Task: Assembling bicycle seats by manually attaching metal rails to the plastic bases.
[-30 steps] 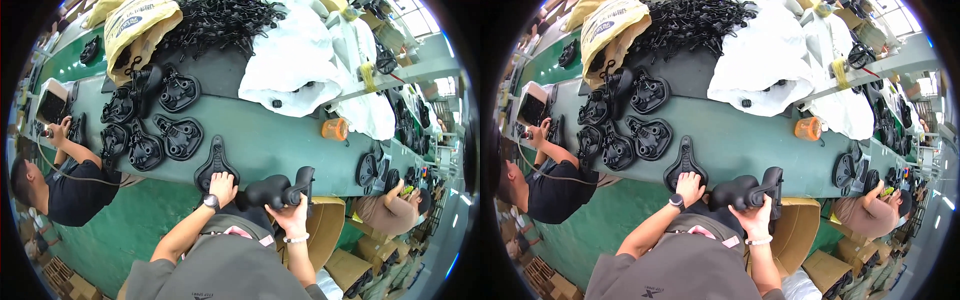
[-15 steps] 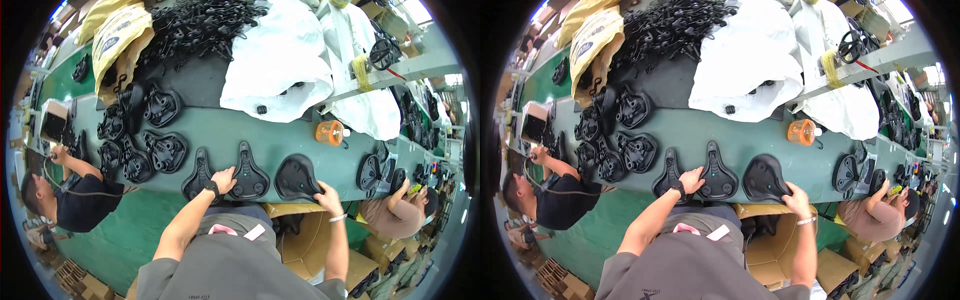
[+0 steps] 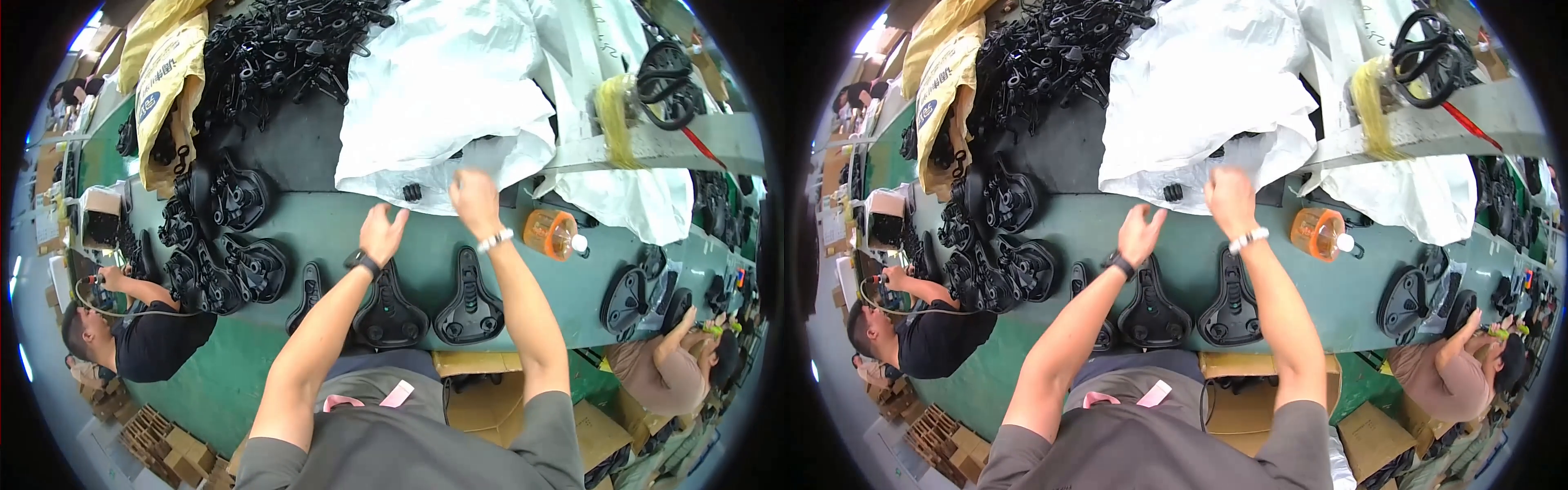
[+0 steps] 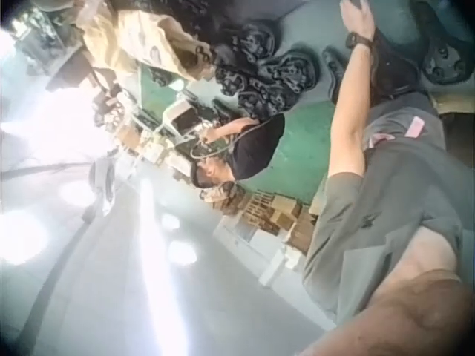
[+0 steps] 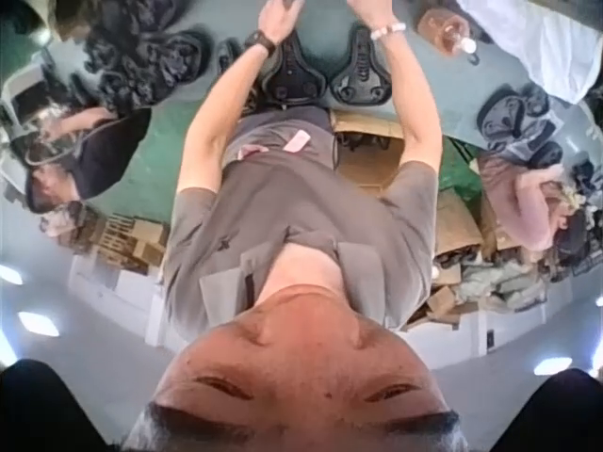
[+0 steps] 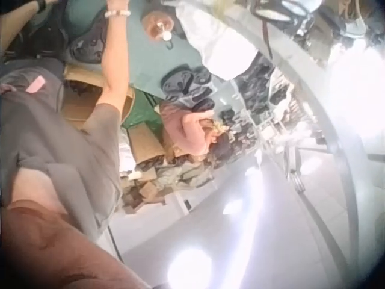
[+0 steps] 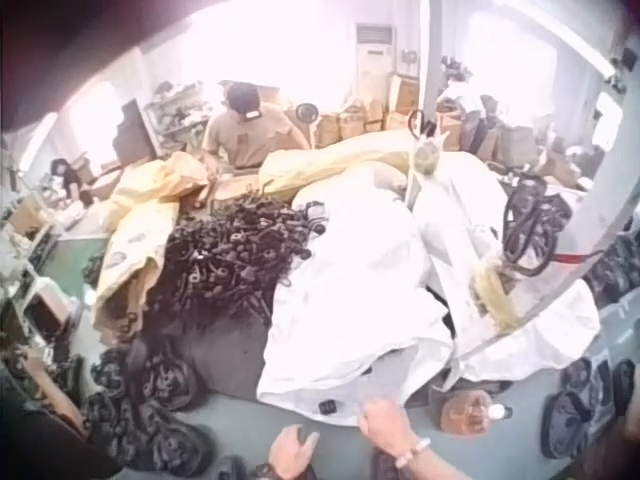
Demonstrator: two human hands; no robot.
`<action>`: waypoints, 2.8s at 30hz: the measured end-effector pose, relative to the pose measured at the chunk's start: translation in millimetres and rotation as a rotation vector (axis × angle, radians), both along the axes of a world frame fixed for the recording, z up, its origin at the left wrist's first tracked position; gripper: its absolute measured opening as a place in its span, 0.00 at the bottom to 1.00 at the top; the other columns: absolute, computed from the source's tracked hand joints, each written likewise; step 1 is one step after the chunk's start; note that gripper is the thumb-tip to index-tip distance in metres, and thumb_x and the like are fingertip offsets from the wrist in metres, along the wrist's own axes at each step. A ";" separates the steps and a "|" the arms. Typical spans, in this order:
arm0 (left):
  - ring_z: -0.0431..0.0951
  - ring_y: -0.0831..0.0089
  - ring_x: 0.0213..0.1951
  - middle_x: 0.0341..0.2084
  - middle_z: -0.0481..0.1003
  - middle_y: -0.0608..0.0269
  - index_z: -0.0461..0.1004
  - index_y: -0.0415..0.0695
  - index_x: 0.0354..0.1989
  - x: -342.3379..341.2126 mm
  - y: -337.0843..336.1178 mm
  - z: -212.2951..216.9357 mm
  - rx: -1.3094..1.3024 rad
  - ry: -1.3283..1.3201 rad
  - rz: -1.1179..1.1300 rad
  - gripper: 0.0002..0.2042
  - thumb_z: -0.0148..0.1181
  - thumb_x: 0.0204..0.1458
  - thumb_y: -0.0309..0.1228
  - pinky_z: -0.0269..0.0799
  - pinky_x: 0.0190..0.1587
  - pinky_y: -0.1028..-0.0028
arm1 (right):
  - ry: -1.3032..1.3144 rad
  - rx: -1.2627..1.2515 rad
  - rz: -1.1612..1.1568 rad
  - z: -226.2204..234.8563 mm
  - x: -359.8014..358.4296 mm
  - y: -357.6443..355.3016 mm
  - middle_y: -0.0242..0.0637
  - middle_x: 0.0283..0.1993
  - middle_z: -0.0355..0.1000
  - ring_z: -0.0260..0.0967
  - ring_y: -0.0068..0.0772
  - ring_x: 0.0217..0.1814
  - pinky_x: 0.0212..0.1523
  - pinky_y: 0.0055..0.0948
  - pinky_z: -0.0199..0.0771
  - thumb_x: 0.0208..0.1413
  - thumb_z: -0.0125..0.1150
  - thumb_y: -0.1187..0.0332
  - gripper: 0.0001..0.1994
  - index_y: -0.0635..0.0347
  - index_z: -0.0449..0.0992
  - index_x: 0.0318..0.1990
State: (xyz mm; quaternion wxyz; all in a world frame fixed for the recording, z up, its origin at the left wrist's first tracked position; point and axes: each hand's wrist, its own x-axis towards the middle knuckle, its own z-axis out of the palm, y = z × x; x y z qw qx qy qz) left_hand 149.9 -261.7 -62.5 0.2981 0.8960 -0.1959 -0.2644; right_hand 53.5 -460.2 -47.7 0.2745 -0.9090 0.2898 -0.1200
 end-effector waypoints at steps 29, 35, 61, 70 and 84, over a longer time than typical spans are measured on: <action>0.72 0.66 0.45 0.45 0.72 0.61 0.69 0.47 0.37 -174.8 65.0 -14.9 -0.510 -0.230 -1.387 0.11 0.58 0.44 0.31 0.67 0.50 0.66 | 0.128 0.167 0.033 6.4 -296.5 143.2 0.43 0.52 0.73 0.66 0.50 0.60 0.57 0.46 0.67 0.40 0.68 0.78 0.20 0.62 0.71 0.43; 0.71 0.65 0.44 0.40 0.71 0.61 0.69 0.44 0.33 -194.1 66.3 -13.6 -0.379 -0.215 -1.388 0.10 0.59 0.45 0.34 0.67 0.50 0.66 | 0.317 0.049 0.042 11.9 -287.4 155.7 0.42 0.46 0.72 0.66 0.48 0.52 0.55 0.48 0.63 0.41 0.71 0.69 0.20 0.60 0.71 0.42; 0.77 0.73 0.39 0.42 0.77 0.57 0.70 0.36 0.54 -58.9 63.5 25.2 -0.376 0.652 0.365 0.22 0.58 0.61 0.42 0.73 0.43 0.72 | -0.176 0.184 -0.203 -34.5 -13.1 61.9 0.56 0.61 0.65 0.63 0.56 0.59 0.62 0.46 0.61 0.46 0.71 0.63 0.20 0.64 0.79 0.46; 0.75 0.76 0.40 0.42 0.74 0.64 0.69 0.42 0.50 -106.1 130.2 16.3 -0.545 1.055 0.549 0.12 0.54 0.62 0.34 0.74 0.43 0.74 | 0.002 0.956 -0.016 5.3 -91.8 202.2 0.43 0.61 0.61 0.62 0.40 0.62 0.63 0.35 0.64 0.40 0.74 0.71 0.24 0.64 0.73 0.47; 0.75 0.56 0.46 0.42 0.74 0.55 0.71 0.41 0.48 -108.7 234.2 36.8 -0.048 0.047 -0.527 0.22 0.68 0.45 0.33 0.71 0.50 0.62 | 0.174 0.424 0.484 30.3 -150.9 218.7 0.47 0.51 0.70 0.67 0.51 0.53 0.52 0.41 0.72 0.44 0.67 0.74 0.24 0.64 0.71 0.52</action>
